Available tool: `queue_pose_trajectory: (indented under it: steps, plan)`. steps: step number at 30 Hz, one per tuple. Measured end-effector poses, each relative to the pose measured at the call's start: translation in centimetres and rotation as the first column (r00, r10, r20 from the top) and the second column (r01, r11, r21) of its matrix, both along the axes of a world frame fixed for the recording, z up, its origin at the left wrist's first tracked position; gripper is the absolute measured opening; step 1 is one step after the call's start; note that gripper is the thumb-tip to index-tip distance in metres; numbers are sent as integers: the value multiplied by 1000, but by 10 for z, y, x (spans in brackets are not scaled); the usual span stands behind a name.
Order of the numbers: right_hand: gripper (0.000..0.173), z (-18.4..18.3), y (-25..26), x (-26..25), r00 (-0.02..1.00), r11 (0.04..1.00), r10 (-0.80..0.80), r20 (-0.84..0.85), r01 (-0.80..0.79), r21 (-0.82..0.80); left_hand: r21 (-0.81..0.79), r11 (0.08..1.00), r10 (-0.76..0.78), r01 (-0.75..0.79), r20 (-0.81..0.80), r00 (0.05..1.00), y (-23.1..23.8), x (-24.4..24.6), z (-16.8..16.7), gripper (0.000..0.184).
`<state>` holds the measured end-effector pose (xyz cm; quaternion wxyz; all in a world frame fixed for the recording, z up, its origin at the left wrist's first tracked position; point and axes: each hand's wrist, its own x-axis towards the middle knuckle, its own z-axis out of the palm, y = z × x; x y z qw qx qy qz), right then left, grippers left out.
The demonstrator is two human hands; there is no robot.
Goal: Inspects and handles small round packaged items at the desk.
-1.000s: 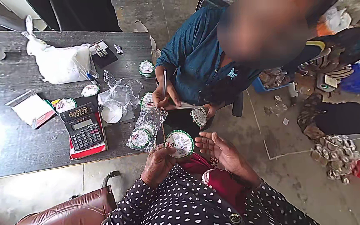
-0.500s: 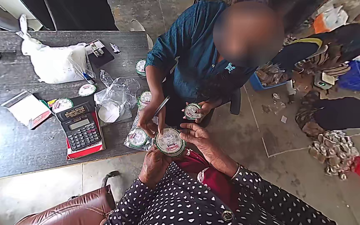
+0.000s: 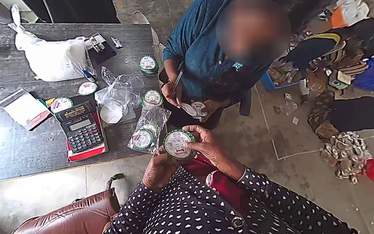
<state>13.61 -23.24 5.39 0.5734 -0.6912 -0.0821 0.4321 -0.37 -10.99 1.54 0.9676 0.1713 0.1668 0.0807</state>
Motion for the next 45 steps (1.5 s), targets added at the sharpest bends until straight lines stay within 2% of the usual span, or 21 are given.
queue_pose_trajectory:
  steps: [3,5,11,15,19,34,45]
  plan:
    - [49,2,-1,0,1000,1000,4,-11,-4,-1,-48,999,-15,24,172,985,4,-4,-9,35]
    - [49,2,-2,0,1000,1000,4,-13,-3,10,-103,994,-20,44,218,976,6,-3,-11,39]
    - [49,5,-4,-1,1000,1000,4,-28,-4,0,-200,979,-20,33,67,998,6,1,-5,33]
    - [50,5,-5,-1,999,1000,10,-49,-9,2,-134,991,-16,5,-81,997,2,3,2,24]
    - [48,2,-7,-2,997,999,6,-71,-3,41,-74,996,24,-39,-203,979,-2,8,5,27]
    - [40,9,-14,0,1000,999,-21,-15,21,32,39,992,126,-121,-447,886,-6,20,6,21]
    - [36,-8,-56,12,997,996,-79,1,79,-45,70,992,127,-105,-550,825,-9,20,3,14]
